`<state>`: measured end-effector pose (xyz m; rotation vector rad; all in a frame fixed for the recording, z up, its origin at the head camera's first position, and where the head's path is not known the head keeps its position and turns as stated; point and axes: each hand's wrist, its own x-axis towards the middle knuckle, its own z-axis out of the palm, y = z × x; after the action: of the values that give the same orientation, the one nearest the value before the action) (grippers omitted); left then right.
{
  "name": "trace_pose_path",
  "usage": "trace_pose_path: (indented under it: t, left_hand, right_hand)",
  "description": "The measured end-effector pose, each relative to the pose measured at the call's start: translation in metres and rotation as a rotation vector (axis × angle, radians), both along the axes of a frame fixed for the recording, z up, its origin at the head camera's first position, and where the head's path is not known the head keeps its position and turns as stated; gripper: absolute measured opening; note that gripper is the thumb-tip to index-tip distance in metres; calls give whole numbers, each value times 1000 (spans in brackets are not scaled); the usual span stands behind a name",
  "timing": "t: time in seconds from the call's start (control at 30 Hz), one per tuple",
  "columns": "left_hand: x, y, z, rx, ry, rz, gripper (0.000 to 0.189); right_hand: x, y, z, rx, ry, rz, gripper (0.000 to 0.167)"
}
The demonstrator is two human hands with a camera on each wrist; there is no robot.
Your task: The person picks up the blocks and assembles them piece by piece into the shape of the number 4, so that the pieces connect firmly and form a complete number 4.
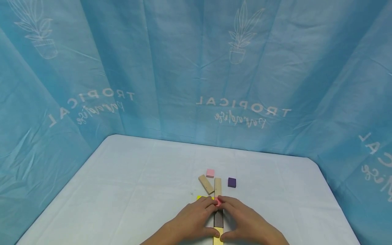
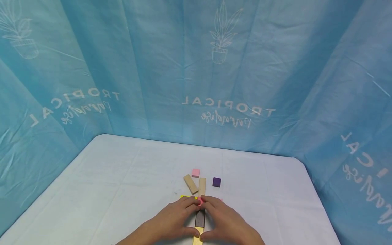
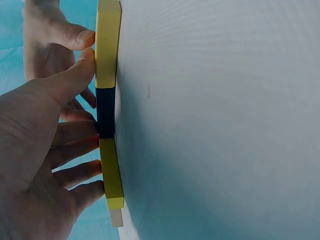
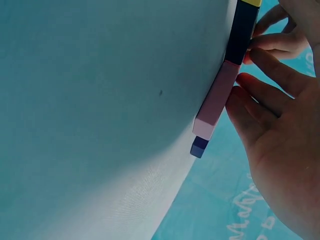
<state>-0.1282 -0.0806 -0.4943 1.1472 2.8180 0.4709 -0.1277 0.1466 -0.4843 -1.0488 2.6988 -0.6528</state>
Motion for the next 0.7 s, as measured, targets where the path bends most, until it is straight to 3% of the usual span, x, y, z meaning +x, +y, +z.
trace_pose_path:
  t: [0.27,0.7]
  left_hand:
    - [-2,2,2,-31,-88,25,78]
    - [0,2,2,-8,-120,45,73]
  right_hand:
    - [1,1,-3,-54,33,33,87]
    - [1,0,-5,-30,1,26,92]
